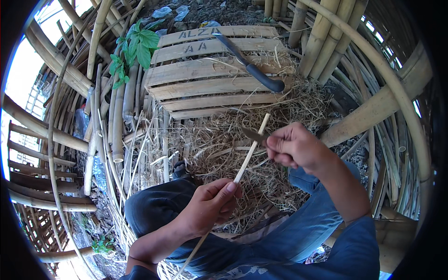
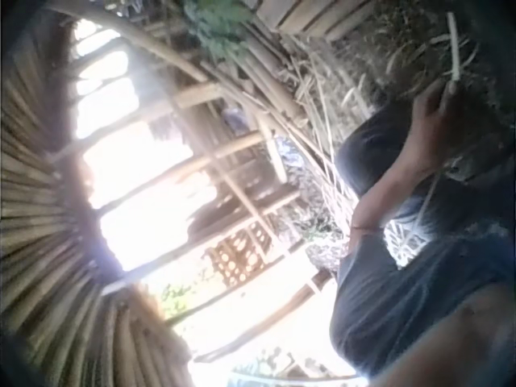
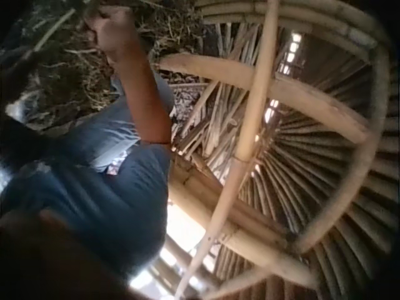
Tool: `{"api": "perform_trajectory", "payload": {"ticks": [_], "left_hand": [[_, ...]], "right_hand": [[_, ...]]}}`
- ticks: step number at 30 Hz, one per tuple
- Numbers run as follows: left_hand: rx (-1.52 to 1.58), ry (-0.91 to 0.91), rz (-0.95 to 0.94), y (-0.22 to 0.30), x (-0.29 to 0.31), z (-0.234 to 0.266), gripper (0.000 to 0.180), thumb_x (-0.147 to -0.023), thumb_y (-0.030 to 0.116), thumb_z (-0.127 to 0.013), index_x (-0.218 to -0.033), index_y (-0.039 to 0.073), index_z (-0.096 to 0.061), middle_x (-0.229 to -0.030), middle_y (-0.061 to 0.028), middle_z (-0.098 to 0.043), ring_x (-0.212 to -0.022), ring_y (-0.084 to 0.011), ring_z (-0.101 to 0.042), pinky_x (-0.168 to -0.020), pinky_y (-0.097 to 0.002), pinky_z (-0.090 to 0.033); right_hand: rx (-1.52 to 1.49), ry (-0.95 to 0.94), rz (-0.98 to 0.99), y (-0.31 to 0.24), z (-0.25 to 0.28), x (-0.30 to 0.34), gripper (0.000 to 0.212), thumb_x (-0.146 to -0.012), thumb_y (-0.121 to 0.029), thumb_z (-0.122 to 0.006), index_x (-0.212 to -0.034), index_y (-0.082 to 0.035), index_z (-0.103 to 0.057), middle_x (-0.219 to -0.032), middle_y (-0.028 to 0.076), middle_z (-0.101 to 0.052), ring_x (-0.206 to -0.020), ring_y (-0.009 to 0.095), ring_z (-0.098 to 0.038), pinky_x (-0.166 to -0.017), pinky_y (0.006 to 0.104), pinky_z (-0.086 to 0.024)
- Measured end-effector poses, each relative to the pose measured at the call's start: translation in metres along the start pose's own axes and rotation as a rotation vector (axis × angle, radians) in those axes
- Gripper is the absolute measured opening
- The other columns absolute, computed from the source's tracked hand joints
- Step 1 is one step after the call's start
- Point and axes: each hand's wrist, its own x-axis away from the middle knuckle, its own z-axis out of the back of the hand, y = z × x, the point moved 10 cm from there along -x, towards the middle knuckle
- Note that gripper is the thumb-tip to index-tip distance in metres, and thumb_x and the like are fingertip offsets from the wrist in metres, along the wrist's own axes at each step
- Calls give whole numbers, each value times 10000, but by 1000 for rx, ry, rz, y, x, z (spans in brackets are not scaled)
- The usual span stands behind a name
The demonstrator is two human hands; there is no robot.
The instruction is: The person scrapes a long bamboo strip using a machete, places the machete onto a wooden crate, and then shaves the bamboo strip using a small knife.
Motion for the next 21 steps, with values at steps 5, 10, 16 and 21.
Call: {"api": "perform_trajectory", "payload": {"ticks": [5,10,16,21], "left_hand": [[62,-25,43,-4,0,0,280,-989,264,-397,-964,15,-521,-587,41,-311,-478,-47,-255,-433,-206,-223],[65,47,9,-1,0,10,305,-975,276,-439,-1068,13,-563,-602,39,-342,-503,-45,-276,-439,-204,-234],[137,110,-43,0,-7,16,273,-968,207,-456,-1119,1,-555,-729,-1,-498,-600,-69,-424,-548,-217,-375],[30,119,-49,-1,-4,20,227,-956,143,-473,-1116,22,-578,-818,-20,-554,-696,-101,-509,-645,-259,-451]], "right_hand": [[-88,422,35,-7,66,3,275,-951,-181,-442,-728,-38,-515,-489,-39,-397,-368,39,-334,-342,200,-263],[-57,360,217,-26,43,12,291,-958,-190,-442,-719,-43,-522,-499,-31,-419,-374,37,-349,-342,190,-271],[224,44,184,-3,-36,11,259,-916,-154,-534,-719,-12,-624,-551,8,-533,-475,54,-430,-441,239,-326],[281,-68,108,14,-63,7,256,-918,-148,-533,-729,-1,-625,-557,15,-531,-503,51,-448,-467,241,-342]]}}
